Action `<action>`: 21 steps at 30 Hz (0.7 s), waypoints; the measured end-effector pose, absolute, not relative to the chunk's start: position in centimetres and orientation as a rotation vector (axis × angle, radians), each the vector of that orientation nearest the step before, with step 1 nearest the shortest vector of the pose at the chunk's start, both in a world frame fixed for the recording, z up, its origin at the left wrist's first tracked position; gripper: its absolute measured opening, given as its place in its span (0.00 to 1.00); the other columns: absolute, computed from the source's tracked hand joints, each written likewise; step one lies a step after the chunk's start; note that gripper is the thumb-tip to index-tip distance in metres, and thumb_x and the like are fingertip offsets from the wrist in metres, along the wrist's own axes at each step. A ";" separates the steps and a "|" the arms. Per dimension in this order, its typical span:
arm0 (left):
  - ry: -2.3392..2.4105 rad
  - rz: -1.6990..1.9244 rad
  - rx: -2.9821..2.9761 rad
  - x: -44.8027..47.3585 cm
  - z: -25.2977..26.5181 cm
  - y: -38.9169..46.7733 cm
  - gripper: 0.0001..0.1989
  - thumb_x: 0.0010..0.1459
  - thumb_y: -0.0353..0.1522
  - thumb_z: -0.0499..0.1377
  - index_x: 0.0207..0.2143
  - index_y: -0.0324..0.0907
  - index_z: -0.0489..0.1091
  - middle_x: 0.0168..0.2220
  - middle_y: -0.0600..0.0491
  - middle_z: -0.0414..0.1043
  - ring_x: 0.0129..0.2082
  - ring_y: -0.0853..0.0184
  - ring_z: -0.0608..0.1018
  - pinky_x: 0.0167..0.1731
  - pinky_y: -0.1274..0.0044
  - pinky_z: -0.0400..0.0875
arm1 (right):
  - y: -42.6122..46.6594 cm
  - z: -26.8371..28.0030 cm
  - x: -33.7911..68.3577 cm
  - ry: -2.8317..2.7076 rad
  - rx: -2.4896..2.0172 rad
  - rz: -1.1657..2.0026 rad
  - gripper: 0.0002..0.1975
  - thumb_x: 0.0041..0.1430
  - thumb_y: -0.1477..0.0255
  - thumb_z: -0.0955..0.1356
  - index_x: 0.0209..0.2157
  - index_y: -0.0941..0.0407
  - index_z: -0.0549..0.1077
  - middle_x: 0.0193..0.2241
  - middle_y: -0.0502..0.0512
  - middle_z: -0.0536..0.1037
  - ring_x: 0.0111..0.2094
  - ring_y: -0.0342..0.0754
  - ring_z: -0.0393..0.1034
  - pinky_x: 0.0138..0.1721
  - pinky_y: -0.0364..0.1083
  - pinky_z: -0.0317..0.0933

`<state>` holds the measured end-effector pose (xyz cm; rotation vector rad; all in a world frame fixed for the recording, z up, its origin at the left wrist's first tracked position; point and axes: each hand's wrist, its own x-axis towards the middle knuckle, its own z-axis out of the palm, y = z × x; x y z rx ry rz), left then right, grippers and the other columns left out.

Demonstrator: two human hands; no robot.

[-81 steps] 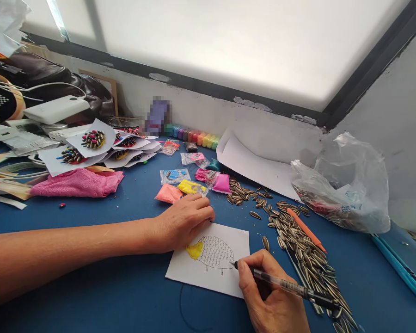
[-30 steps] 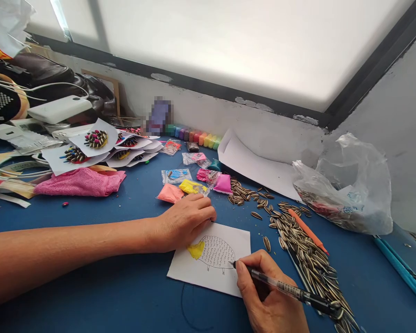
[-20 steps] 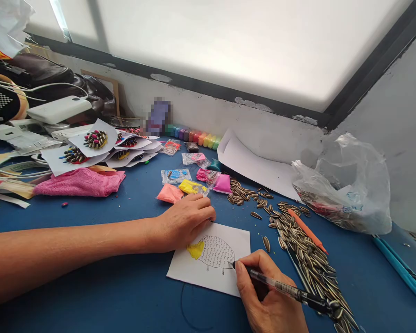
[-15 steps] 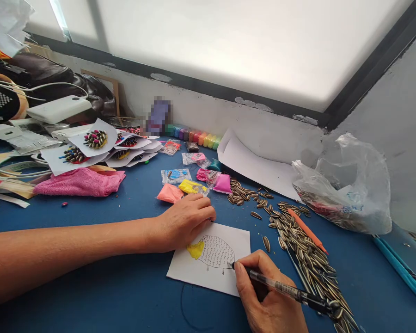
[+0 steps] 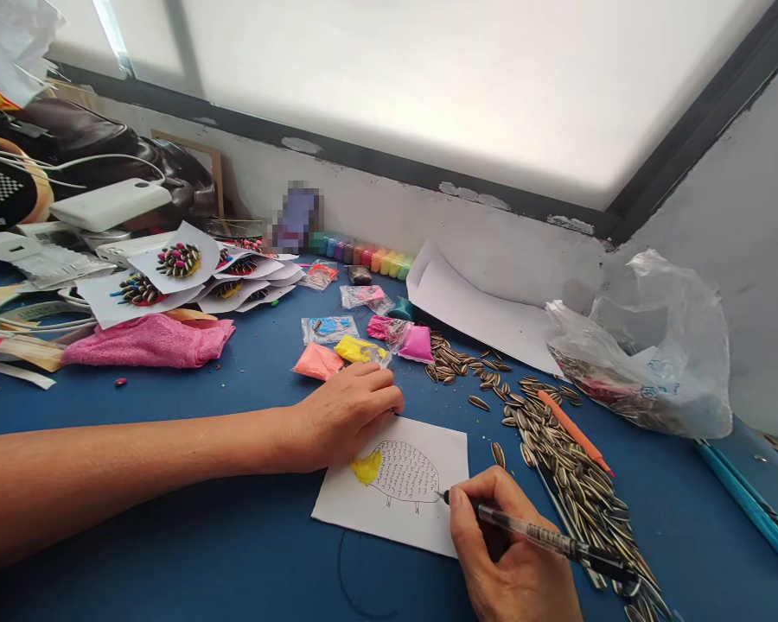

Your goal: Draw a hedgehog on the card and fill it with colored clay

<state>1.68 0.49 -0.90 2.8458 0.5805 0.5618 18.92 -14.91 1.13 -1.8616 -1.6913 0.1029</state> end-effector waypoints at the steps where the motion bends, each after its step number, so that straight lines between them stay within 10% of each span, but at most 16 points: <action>1: 0.581 0.564 2.844 1.7 -0.9 0.5 0.08 0.63 0.25 0.49 0.35 0.39 0.66 0.34 0.50 0.67 0.34 0.66 0.65 0.33 0.73 0.57 | -14.9 1.0 18.9 -1.688 -1.866 0.108 0.13 0.60 0.63 0.64 0.23 0.51 0.69 0.16 0.44 0.69 0.16 0.41 0.65 0.16 0.38 0.59; 21: 0.573 0.585 2.841 1.6 -1.2 0.6 0.07 0.62 0.25 0.49 0.35 0.40 0.66 0.35 0.50 0.67 0.34 0.65 0.65 0.33 0.72 0.58 | -15.1 0.8 19.1 -1.719 -1.882 0.140 0.16 0.62 0.62 0.63 0.22 0.51 0.68 0.16 0.44 0.66 0.15 0.41 0.63 0.15 0.37 0.58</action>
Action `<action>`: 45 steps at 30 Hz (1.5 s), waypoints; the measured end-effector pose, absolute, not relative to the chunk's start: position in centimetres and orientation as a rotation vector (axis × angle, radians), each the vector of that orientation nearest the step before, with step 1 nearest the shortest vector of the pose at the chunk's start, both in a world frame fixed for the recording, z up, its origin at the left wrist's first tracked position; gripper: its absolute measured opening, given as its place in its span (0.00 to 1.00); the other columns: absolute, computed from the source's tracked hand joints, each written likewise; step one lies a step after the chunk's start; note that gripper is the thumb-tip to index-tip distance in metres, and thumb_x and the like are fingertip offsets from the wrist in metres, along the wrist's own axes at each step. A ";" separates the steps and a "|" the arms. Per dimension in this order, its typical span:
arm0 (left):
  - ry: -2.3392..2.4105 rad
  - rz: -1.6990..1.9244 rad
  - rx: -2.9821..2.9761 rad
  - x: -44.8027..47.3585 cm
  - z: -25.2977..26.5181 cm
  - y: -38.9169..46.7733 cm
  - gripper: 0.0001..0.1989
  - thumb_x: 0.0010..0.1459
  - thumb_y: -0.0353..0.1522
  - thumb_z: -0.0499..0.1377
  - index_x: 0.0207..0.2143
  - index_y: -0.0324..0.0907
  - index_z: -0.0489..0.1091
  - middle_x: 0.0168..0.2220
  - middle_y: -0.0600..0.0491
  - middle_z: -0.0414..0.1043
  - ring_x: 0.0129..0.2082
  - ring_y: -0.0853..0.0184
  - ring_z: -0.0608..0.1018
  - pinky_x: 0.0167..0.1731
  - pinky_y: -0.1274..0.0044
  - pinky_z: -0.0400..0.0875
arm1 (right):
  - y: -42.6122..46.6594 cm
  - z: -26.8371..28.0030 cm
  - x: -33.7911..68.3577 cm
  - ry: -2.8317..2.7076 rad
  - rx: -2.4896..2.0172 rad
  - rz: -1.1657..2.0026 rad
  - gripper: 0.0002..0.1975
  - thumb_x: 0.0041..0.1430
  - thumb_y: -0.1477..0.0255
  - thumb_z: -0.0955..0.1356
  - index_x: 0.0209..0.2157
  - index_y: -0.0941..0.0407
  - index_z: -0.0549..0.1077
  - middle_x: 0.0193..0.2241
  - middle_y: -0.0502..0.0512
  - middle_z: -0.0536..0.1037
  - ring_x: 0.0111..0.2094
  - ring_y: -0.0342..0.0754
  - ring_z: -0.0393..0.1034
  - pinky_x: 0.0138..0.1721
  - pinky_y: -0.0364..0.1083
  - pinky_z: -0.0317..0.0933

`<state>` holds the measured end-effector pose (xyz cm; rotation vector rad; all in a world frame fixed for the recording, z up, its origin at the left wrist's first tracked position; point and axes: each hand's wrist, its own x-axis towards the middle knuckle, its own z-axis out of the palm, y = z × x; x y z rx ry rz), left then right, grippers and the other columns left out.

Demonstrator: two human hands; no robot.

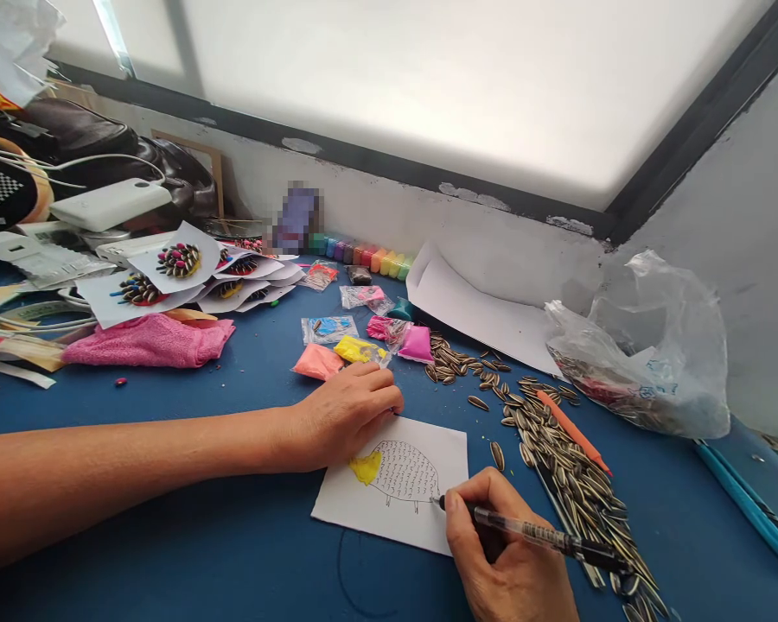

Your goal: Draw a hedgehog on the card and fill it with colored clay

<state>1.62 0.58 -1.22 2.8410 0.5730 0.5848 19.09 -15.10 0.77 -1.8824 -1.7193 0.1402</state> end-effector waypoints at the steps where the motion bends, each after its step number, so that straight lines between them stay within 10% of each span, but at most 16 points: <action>1: 0.569 0.589 2.842 1.6 -1.2 0.6 0.07 0.62 0.25 0.49 0.35 0.40 0.67 0.35 0.50 0.67 0.34 0.65 0.65 0.33 0.72 0.58 | -15.1 0.8 19.2 -1.744 -1.866 0.137 0.15 0.62 0.62 0.63 0.22 0.51 0.68 0.16 0.44 0.67 0.15 0.41 0.64 0.15 0.37 0.58; 45: 0.591 0.561 2.856 1.7 -1.0 0.5 0.09 0.62 0.25 0.48 0.36 0.39 0.68 0.35 0.50 0.68 0.34 0.65 0.65 0.34 0.73 0.57 | -15.4 0.6 17.7 -1.572 -1.918 0.230 0.16 0.61 0.60 0.62 0.22 0.51 0.68 0.19 0.45 0.67 0.21 0.43 0.62 0.21 0.40 0.56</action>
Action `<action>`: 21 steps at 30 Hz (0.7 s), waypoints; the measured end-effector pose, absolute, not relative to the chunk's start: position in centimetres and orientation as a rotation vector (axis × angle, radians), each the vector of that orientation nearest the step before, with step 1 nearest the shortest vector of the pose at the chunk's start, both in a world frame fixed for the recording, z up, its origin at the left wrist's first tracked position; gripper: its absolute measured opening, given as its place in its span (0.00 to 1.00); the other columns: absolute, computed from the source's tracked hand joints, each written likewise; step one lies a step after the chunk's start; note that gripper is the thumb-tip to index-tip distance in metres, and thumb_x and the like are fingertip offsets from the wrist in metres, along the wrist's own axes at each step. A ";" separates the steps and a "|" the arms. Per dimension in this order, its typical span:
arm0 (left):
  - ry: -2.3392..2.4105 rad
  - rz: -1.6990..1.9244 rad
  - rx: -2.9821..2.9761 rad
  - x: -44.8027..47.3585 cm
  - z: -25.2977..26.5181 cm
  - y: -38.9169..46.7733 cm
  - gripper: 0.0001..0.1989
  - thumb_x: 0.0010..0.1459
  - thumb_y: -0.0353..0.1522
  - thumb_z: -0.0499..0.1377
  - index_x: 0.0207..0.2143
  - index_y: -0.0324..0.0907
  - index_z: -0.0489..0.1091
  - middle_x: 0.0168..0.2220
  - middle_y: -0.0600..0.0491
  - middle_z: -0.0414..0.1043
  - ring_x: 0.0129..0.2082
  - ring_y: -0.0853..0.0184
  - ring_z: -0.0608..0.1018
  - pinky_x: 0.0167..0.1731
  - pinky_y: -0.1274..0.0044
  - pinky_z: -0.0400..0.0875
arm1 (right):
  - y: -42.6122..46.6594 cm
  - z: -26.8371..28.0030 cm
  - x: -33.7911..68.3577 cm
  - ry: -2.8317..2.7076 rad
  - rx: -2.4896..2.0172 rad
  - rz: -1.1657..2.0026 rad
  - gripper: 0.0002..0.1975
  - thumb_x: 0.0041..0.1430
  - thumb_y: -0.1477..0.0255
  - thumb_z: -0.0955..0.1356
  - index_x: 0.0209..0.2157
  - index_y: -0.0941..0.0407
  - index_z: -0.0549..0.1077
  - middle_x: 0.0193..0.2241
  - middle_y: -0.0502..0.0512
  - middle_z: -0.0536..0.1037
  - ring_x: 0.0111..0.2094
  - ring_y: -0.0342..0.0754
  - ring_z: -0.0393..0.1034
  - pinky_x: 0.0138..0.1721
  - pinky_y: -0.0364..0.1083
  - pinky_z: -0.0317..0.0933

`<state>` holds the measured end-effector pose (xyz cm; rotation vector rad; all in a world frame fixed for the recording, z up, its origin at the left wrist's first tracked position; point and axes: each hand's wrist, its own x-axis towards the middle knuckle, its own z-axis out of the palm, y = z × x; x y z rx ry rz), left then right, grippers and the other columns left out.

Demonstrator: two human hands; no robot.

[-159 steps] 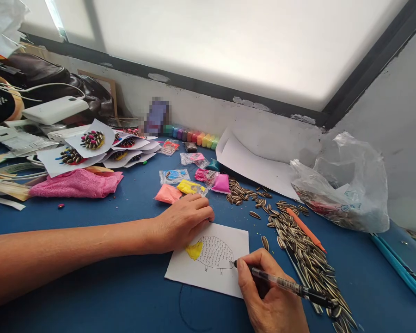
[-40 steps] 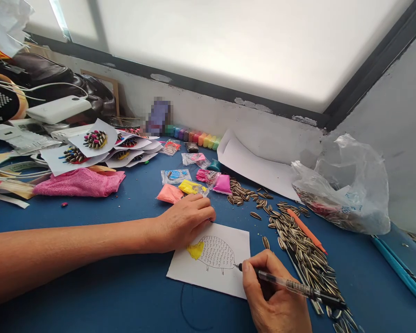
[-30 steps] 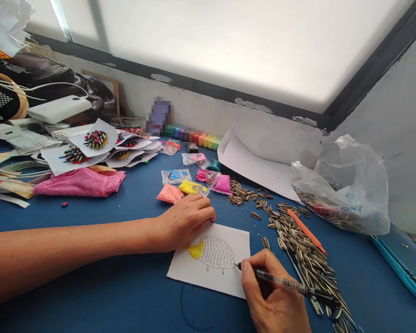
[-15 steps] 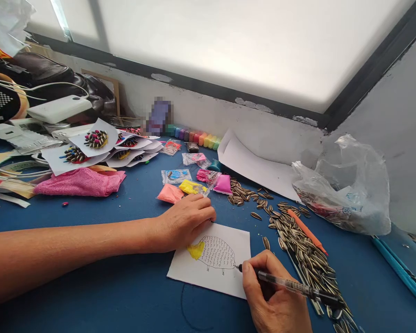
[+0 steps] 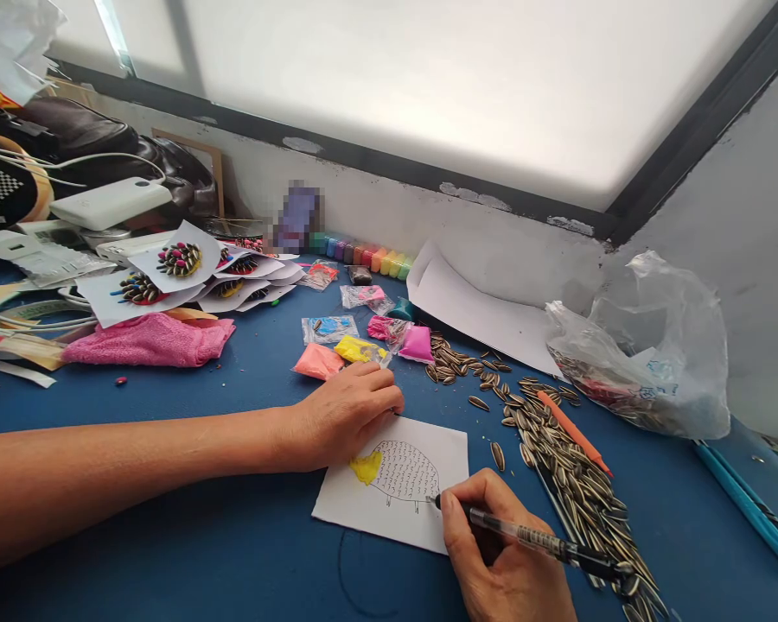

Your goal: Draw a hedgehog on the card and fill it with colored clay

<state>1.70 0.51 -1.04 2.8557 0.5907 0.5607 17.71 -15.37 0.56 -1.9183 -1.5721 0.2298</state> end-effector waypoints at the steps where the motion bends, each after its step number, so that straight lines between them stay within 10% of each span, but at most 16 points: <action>1: 0.591 0.557 2.857 1.7 -1.0 0.5 0.09 0.62 0.25 0.49 0.36 0.39 0.68 0.35 0.50 0.68 0.34 0.65 0.65 0.34 0.73 0.57 | -15.4 0.5 17.8 -1.578 -1.916 0.224 0.16 0.61 0.60 0.62 0.22 0.51 0.68 0.19 0.45 0.67 0.21 0.43 0.62 0.21 0.40 0.56; 21: 0.588 0.546 2.864 1.7 -1.1 0.6 0.09 0.62 0.25 0.49 0.36 0.39 0.68 0.35 0.50 0.68 0.34 0.65 0.65 0.34 0.73 0.58 | -15.3 0.3 18.2 -1.625 -1.862 0.297 0.15 0.60 0.59 0.63 0.24 0.51 0.70 0.19 0.45 0.69 0.19 0.42 0.63 0.18 0.38 0.59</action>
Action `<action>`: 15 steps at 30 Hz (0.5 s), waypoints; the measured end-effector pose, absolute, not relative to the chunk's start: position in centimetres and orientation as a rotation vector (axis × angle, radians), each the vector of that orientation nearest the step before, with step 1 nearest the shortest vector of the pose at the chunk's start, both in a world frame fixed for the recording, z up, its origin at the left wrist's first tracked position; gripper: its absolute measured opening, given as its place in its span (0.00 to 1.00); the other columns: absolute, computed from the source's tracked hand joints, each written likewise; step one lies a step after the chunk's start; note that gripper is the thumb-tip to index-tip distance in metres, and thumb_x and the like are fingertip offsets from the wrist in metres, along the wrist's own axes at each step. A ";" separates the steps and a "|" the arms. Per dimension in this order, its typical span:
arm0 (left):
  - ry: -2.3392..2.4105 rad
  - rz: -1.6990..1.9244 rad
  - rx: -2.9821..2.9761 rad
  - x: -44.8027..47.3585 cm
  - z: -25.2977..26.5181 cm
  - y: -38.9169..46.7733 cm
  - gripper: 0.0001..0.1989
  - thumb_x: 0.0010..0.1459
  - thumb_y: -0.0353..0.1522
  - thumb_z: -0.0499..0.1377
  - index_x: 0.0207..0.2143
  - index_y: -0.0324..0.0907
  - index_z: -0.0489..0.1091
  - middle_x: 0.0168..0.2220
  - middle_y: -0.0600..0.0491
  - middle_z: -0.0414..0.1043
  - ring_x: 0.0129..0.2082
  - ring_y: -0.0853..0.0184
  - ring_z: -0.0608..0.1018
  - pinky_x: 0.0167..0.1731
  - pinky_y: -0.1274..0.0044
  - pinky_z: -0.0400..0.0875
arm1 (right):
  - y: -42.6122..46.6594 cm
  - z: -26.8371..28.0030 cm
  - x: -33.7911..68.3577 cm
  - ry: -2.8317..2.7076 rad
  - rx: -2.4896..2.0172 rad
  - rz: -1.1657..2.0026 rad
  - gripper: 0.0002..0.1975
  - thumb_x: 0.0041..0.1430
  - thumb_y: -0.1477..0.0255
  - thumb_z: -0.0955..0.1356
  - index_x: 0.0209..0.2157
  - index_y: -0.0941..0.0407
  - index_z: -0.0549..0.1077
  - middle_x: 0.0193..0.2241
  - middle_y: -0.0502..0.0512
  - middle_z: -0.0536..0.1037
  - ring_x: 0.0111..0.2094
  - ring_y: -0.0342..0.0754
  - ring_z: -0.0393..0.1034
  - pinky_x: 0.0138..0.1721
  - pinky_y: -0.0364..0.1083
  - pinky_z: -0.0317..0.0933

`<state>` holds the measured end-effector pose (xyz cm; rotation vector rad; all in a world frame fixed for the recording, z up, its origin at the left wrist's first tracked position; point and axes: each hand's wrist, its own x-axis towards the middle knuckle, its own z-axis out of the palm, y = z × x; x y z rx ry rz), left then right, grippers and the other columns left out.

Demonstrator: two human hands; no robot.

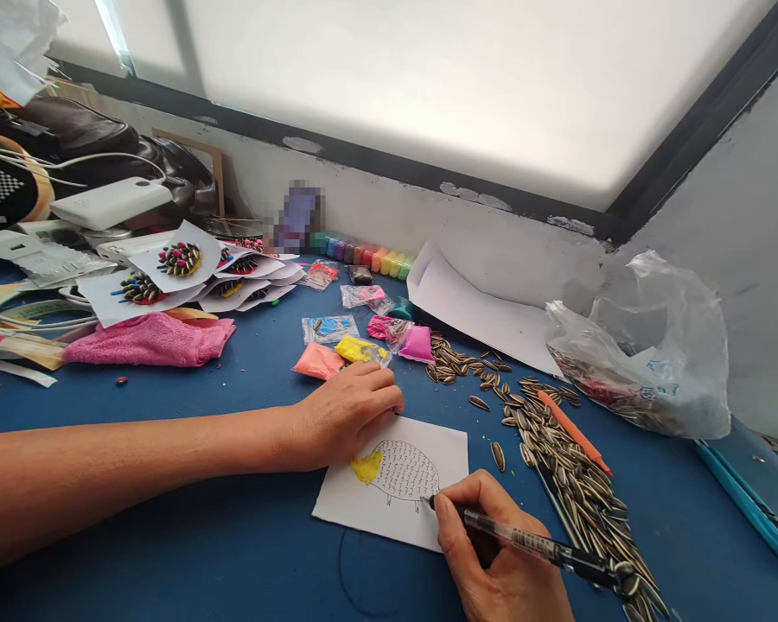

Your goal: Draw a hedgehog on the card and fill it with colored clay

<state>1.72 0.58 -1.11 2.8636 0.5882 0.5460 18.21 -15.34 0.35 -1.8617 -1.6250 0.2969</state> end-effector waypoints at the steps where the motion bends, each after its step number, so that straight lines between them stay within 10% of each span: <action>1: 0.588 0.551 2.862 1.7 -1.1 0.6 0.09 0.62 0.25 0.49 0.36 0.39 0.68 0.35 0.50 0.68 0.34 0.65 0.65 0.34 0.73 0.58 | -15.4 0.3 18.0 -1.593 -1.871 0.301 0.15 0.60 0.59 0.63 0.24 0.51 0.69 0.19 0.45 0.69 0.19 0.42 0.63 0.18 0.39 0.58; 15: 0.589 0.569 2.856 1.7 -1.2 0.5 0.09 0.63 0.26 0.49 0.36 0.40 0.68 0.35 0.50 0.68 0.34 0.65 0.65 0.34 0.73 0.58 | -15.1 0.6 18.8 -1.755 -1.812 0.338 0.13 0.61 0.61 0.64 0.25 0.51 0.72 0.19 0.46 0.72 0.19 0.42 0.66 0.18 0.38 0.61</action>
